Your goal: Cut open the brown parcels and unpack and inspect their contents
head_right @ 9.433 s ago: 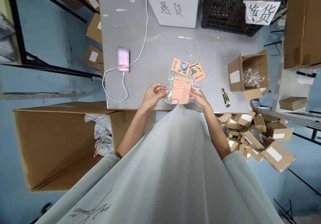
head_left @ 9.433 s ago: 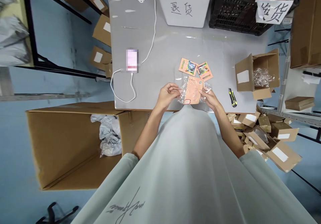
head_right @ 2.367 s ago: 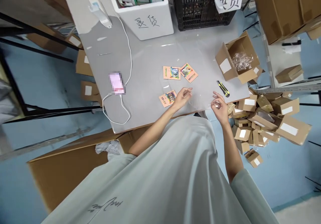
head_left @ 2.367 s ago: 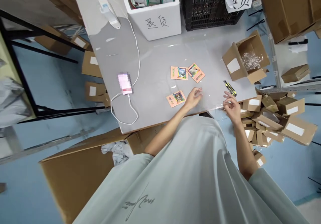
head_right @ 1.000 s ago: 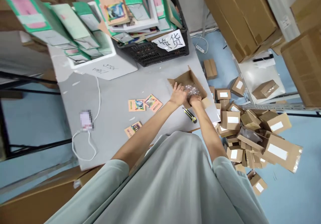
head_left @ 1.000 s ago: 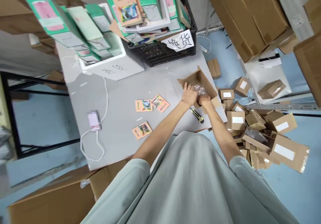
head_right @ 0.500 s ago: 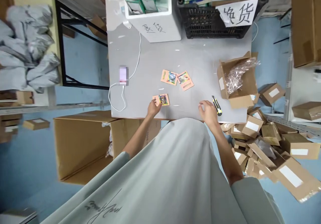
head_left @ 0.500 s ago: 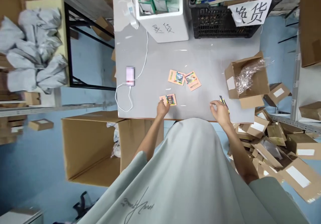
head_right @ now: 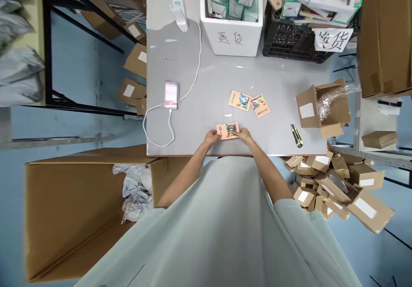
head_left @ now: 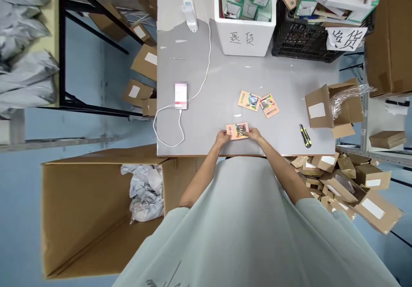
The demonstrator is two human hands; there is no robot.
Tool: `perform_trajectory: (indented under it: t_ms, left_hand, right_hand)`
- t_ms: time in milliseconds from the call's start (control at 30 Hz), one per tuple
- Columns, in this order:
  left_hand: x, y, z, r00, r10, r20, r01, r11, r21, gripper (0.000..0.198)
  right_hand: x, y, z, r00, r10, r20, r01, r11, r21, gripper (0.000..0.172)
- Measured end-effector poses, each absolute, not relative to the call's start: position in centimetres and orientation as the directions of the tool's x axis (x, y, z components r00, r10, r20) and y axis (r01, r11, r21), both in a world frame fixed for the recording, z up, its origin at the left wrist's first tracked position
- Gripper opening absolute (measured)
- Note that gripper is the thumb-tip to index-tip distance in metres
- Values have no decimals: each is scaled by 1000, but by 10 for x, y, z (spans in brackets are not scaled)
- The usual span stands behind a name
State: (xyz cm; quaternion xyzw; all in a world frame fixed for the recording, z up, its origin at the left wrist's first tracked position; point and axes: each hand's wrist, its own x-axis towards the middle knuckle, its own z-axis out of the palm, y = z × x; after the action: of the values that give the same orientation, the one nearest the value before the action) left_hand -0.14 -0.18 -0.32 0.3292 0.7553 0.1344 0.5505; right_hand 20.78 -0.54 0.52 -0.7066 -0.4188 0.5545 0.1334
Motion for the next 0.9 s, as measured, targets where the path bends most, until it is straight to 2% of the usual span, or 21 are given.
perform_trajectory:
  t_ms: [133,167,233,300,400,500,567,667,767,900]
  left_hand:
    - [-5,16,17,-94,698,-710,254,706,661,34]
    - [-4,19,26,-83,716,-693,217,692,689,33]
    - [2,22,46,3,733,-680,76,678,731,39]
    - [13,20,70,209,724,-657,-128,686,716,51]
    - [35,10,102,500,694,-519,-322,705,632,61]
    - [52,1,123,542,714,-443,-401,683,610,65]
    - [57,-2,129,490,745,-453,-389,652,651,67]
    - [59,-3,135,371,814,-447,-277,557,783,69]
    - [59,-4,142,316,873,-373,-157,435,887,70]
    - [64,-5,152,313,900,-303,-52,335,941,65]
  right_hand:
    - [223,-23,38,52,763,-644,383,-611,-693,29]
    - [228,-30,51,67,798,-598,378,-575,-725,30]
    - [236,-45,78,127,912,-390,398,-407,-823,28]
    - [239,-60,103,162,968,-193,493,-249,-834,25]
    - [236,-76,132,152,985,-79,580,-153,-800,23]
    - [235,-83,151,103,993,-56,582,-105,-807,25]
    - [238,-85,162,35,998,-58,574,-67,-816,31]
    - [244,-84,175,-22,996,-84,544,-59,-837,51]
    - [248,-82,183,20,991,-136,507,-127,-853,50]
    - [254,-78,184,81,978,-191,435,-207,-877,52]
